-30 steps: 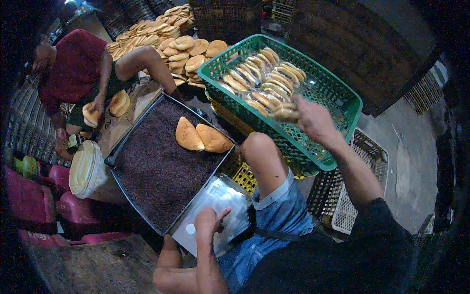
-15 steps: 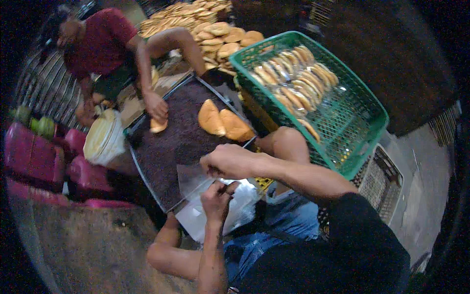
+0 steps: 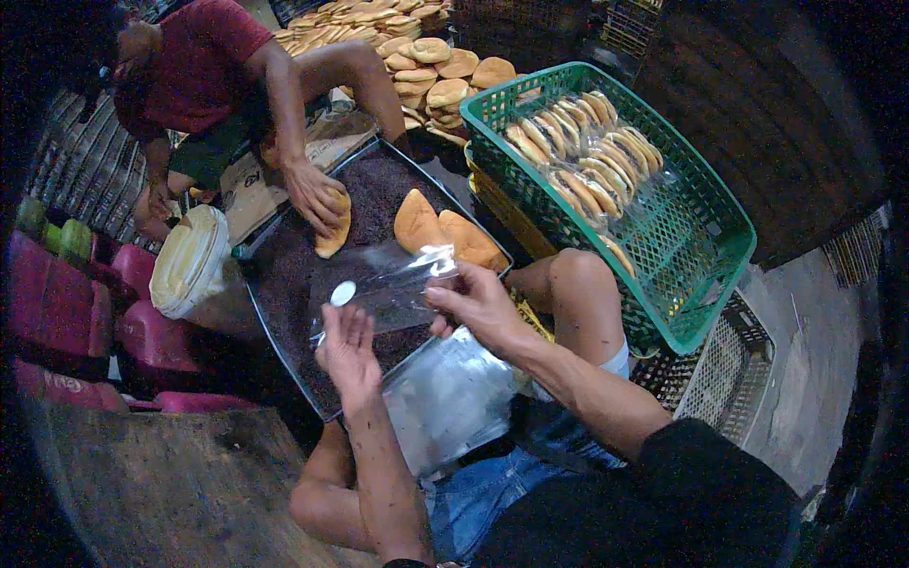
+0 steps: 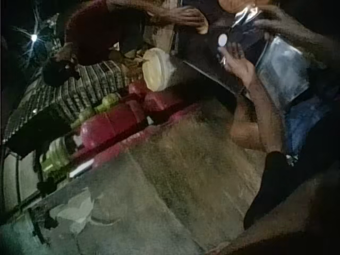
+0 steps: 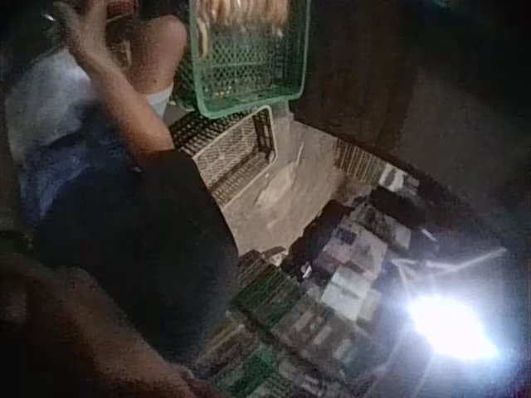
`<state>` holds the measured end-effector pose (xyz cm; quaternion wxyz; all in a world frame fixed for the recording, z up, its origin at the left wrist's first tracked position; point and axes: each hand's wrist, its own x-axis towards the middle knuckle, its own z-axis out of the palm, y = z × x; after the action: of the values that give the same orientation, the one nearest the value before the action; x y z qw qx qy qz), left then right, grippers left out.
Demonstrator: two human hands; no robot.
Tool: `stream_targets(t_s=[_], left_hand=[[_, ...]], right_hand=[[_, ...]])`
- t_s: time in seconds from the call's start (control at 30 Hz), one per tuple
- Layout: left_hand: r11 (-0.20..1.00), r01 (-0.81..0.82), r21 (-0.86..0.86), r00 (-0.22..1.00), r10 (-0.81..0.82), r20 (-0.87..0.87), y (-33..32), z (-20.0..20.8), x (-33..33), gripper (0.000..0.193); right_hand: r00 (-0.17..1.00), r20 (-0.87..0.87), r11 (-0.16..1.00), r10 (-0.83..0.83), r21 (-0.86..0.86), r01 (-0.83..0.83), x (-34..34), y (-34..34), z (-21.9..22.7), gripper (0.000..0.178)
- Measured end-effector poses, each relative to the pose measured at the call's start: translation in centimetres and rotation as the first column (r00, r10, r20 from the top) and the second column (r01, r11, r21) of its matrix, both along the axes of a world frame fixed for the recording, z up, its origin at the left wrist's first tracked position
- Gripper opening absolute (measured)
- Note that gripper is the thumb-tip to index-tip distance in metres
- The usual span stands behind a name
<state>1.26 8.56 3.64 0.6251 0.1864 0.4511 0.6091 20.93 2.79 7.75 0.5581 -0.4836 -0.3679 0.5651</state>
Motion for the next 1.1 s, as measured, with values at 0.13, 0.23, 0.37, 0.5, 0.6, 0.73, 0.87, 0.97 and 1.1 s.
stream_targets(t_s=[0.13, 0.23, 0.37, 0.5, 0.6, 0.73, 0.87, 0.97, 1.1], left_hand=[[0.924, -0.377, 0.070, 0.887, 0.382, -0.260, 0.6, 1.8, -3.7, 0.034], [0.758, -0.632, 0.162, 0.695, 0.647, -0.315, 2.7, 1.4, -8.6, 0.035], [0.706, -0.706, 0.052, 0.678, 0.695, -0.241, 1.9, 0.3, -13.6, 0.045], [0.770, -0.636, 0.056, 0.769, 0.638, -0.043, 1.7, -2.5, -14.9, 0.059], [0.812, -0.578, 0.085, 0.815, 0.568, 0.114, 2.3, -5.6, -15.7, 0.075], [0.851, -0.485, 0.199, 0.868, 0.497, -0.009, 1.8, -3.5, -13.8, 0.082], [0.860, -0.444, 0.251, 0.858, 0.489, -0.157, 1.2, -2.3, -12.3, 0.083], [0.896, -0.361, 0.257, 0.897, 0.410, -0.168, 0.4, -1.8, -10.8, 0.079], [0.884, -0.383, 0.268, 0.865, 0.445, -0.231, -0.3, -1.5, -10.9, 0.072]], right_hand=[[0.913, 0.384, 0.987, 0.141, 0.018, -0.160, -4.3, 6.1, 0.6, 0.034], [0.666, 0.745, 0.978, -0.034, 0.164, -0.133, -7.5, 13.4, -4.3, 0.058], [0.366, 0.921, 0.989, -0.132, 0.097, 0.112, -12.1, 20.9, -8.1, 0.124], [0.147, 0.975, 0.961, -0.165, 0.126, 0.245, -14.1, 23.7, -10.4, 0.109], [0.120, 0.972, 0.961, -0.203, 0.173, 0.217, -10.9, 24.9, -9.9, 0.053], [0.385, 0.895, 0.973, -0.224, 0.231, 0.030, -3.1, 19.4, -6.2, 0.049], [0.382, 0.911, 0.967, -0.153, 0.218, -0.134, 0.0, 8.1, -4.4, 0.038], [0.142, 0.990, 0.955, -0.007, 0.049, -0.294, 0.1, 4.4, -7.8, 0.033], [0.776, 0.604, 0.979, 0.179, -0.031, -0.202, 1.9, 5.0, -4.1, 0.040]])
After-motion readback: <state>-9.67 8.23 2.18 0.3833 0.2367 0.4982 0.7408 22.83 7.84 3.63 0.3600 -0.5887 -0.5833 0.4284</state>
